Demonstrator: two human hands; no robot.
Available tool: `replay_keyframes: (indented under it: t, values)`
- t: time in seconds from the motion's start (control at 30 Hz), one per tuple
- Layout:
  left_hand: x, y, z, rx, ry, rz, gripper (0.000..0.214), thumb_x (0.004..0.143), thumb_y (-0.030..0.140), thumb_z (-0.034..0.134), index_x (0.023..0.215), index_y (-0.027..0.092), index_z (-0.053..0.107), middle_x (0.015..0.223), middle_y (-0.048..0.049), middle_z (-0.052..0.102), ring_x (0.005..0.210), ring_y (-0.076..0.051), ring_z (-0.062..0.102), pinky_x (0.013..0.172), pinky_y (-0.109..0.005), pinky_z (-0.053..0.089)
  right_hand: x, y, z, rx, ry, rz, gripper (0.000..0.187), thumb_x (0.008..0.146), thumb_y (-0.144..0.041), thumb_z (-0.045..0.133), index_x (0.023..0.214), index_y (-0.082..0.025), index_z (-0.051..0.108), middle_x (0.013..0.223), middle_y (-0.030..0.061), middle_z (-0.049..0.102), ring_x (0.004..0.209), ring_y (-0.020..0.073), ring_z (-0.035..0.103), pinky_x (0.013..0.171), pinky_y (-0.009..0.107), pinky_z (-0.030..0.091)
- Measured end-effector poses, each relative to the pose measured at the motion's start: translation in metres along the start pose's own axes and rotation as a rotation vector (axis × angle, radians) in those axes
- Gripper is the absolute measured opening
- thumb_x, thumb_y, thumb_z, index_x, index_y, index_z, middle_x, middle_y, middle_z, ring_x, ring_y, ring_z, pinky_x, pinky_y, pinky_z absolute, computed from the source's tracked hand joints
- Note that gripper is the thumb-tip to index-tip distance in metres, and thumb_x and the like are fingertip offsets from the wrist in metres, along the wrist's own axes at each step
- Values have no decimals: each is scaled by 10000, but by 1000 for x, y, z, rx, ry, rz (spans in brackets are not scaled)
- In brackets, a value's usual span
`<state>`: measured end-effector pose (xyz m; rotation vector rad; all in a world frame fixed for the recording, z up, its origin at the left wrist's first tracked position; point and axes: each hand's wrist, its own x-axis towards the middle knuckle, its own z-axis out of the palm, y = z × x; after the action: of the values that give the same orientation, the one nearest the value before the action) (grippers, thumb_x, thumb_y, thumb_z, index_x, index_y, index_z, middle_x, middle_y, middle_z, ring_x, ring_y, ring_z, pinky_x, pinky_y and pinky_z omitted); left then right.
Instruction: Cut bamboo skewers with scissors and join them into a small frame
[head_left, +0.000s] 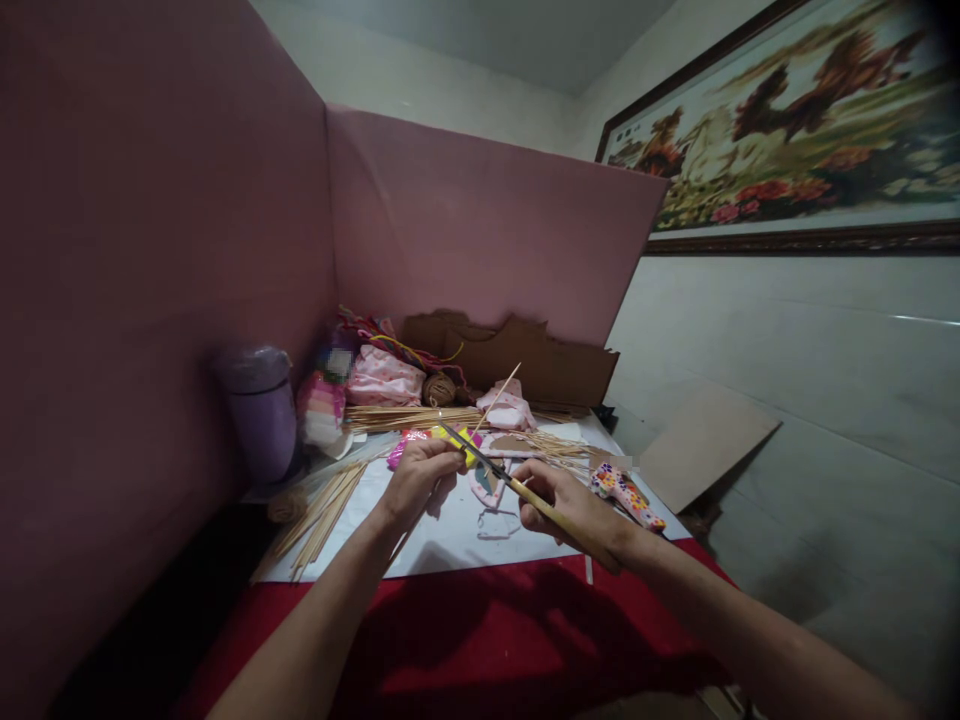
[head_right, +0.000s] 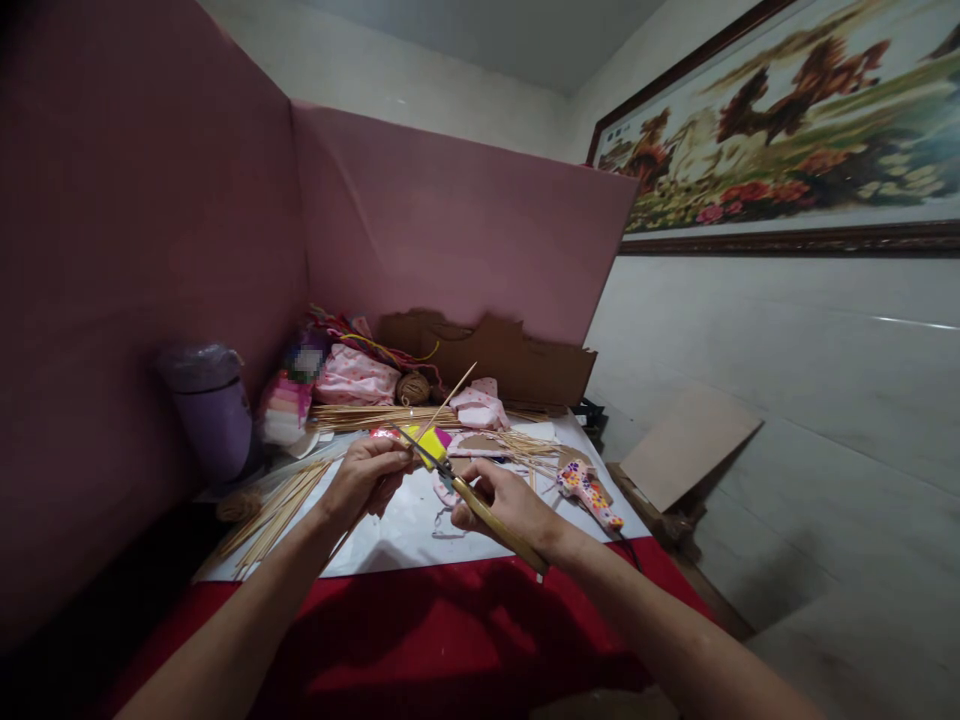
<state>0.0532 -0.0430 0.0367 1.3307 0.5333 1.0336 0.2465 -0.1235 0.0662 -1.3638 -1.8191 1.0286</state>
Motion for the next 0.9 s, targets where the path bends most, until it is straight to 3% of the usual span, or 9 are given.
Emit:
replay_keyframes:
  t: [0.43,0.67,0.9]
  values:
    - [-1,3,2,19,30,-22,207,683,313,589,596,130,549,307,72,377,225,-45,252,232,-164,179,0,-2,1,-8,18,-3,491,627,-599,661,812,-186,469,646,-31,564,466,66,425,429,193,338]
    - [-2,3,2,72,31,-15,232,702,325,583,574,139,529,309,79,345,235,-33,232,244,-160,155,0,0,4,19,47,13,457,599,-569,708,735,-196,481,663,9,645,619,166,593,544,262,425]
    - [0,-3,4,258,79,76,282,756,391,545,614,148,548,363,60,409,285,-53,302,301,-182,219,0,0,4,-16,117,-12,374,621,-460,732,732,-200,487,662,9,672,675,195,638,607,281,451]
